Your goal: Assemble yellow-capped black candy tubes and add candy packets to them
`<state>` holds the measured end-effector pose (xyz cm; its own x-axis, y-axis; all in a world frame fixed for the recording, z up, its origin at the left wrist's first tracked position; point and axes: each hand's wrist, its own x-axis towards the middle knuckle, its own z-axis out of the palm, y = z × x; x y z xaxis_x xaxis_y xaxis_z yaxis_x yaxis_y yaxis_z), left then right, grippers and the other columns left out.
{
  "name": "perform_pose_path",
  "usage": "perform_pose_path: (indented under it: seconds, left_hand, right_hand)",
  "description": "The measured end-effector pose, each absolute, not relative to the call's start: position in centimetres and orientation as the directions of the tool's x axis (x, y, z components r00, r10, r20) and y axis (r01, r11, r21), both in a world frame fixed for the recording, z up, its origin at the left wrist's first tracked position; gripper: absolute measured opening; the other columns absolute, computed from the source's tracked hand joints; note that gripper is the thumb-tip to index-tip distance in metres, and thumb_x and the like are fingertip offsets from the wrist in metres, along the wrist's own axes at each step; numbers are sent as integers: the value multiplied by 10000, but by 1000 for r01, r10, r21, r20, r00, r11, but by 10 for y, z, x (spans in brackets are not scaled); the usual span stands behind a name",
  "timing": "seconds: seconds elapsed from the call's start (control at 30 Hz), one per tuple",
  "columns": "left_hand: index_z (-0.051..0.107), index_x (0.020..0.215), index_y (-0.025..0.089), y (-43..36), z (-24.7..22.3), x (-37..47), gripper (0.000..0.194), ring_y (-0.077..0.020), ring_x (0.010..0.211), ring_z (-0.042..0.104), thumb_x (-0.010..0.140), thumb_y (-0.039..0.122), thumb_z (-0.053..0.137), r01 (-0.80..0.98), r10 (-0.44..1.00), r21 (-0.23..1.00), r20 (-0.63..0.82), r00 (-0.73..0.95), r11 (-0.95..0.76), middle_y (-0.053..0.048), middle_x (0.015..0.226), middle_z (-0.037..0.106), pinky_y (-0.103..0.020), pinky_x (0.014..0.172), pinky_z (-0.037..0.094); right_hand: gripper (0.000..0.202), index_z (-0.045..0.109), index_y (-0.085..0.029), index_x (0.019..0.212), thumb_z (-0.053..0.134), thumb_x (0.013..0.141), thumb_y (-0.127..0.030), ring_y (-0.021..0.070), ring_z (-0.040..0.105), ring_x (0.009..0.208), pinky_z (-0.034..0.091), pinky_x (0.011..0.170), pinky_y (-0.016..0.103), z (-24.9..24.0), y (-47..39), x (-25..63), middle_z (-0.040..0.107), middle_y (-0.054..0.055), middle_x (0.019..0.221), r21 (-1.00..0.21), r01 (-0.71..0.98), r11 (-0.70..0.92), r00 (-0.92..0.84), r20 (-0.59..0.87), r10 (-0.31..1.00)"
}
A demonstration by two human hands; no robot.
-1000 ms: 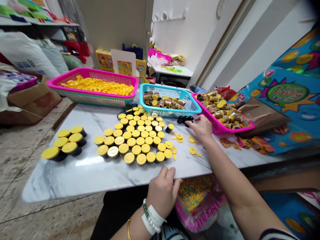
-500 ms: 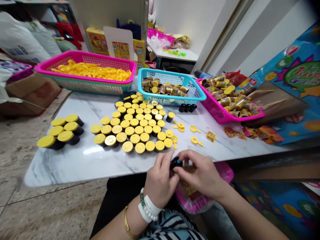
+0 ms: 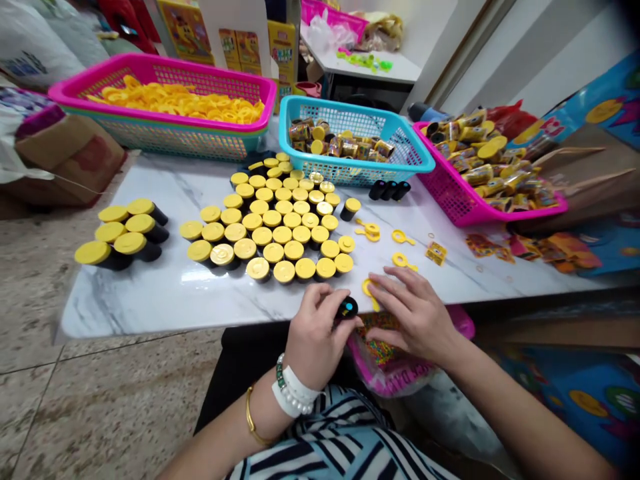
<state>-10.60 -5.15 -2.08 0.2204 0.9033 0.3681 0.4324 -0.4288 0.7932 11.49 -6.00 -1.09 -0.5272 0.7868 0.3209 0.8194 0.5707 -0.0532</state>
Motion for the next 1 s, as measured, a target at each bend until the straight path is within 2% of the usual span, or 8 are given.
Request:
perform_pose_path:
  seconds: [0.07, 0.13, 0.23, 0.3, 0.43, 0.63, 0.87, 1.0]
  left_hand:
    - [623, 1161, 164, -49, -19, -101, 395, -190, 938, 657, 785, 164, 744, 427, 893, 785, 375, 247, -448, -84, 1071, 610, -296, 823, 577]
    - [601, 1198, 145, -45, -20, -95, 421, -204, 971, 658, 796, 146, 724, 421, 881, 776, 375, 290, -469, -98, 1091, 630, -310, 848, 576]
    - [588, 1208, 116, -43, -23, -90, 413, -219, 1004, 656, 811, 139, 699, 423, 868, 762, 381, 319, -490, -115, 1101, 658, -333, 887, 567]
    - [595, 1191, 104, -43, -26, -90, 390, -221, 1006, 652, 813, 130, 688, 430, 862, 750, 398, 314, -503, -117, 1091, 666, -339, 901, 559]
    - [628, 1144, 116, -44, -25, -91, 336, -193, 908, 649, 812, 122, 674, 439, 880, 766, 366, 302, -469, -98, 1043, 630, -304, 800, 571]
    - [669, 1054, 143, -40, -20, -91, 237, -171, 785, 607, 823, 191, 690, 448, 908, 808, 239, 343, -382, -41, 881, 575, -291, 722, 538]
    - [662, 1032, 147, -38, -17, -96, 192, -172, 723, 570, 850, 197, 631, 441, 895, 824, 164, 415, -355, -28, 796, 592, -285, 665, 482]
    - [664, 975, 144, -33, -4, -100, 195, -144, 616, 551, 831, 276, 657, 324, 903, 906, 124, 412, -273, 11, 650, 587, -251, 581, 425]
  right_hand:
    - [363, 651, -183, 1209, 676, 850, -233, 316, 581, 1159, 493, 957, 486, -14, -75, 115, 682, 141, 1199, -125, 820, 559, -467, 417, 780]
    - [240, 706, -212, 1072, 629, 860, -130, 241, 660, 968, 548, 824, 382, -12, -85, 113, 722, 102, 1015, -340, 794, 503, -340, 438, 832]
    - [186, 708, -241, 1028, 665, 855, -185, 179, 686, 779, 561, 702, 300, 0, -88, 103, 724, 41, 888, -725, 647, 235, -72, 249, 966]
    - [162, 709, -239, 1003, 698, 841, -238, 165, 685, 739, 560, 674, 279, 10, -84, 94, 724, 27, 865, -853, 517, 73, 42, 111, 993]
    - [69, 724, -211, 818, 732, 807, -278, 154, 654, 763, 548, 683, 264, 19, -65, 76, 677, 29, 826, -926, 376, 48, 39, 68, 997]
    - [243, 602, -197, 721, 812, 716, -320, 79, 544, 463, 472, 440, 177, 17, -46, 58, 602, -47, 588, -969, 191, -157, 160, -127, 979]
    - [291, 547, -213, 842, 756, 772, -403, 65, 513, 448, 446, 392, 164, 13, -51, 52, 588, -55, 657, -955, 194, -225, 186, -189, 964]
    - [281, 547, -209, 927, 669, 847, -450, 46, 452, 407, 365, 353, 158, 12, -53, 55, 548, -61, 659, -931, 187, -312, 78, -303, 950]
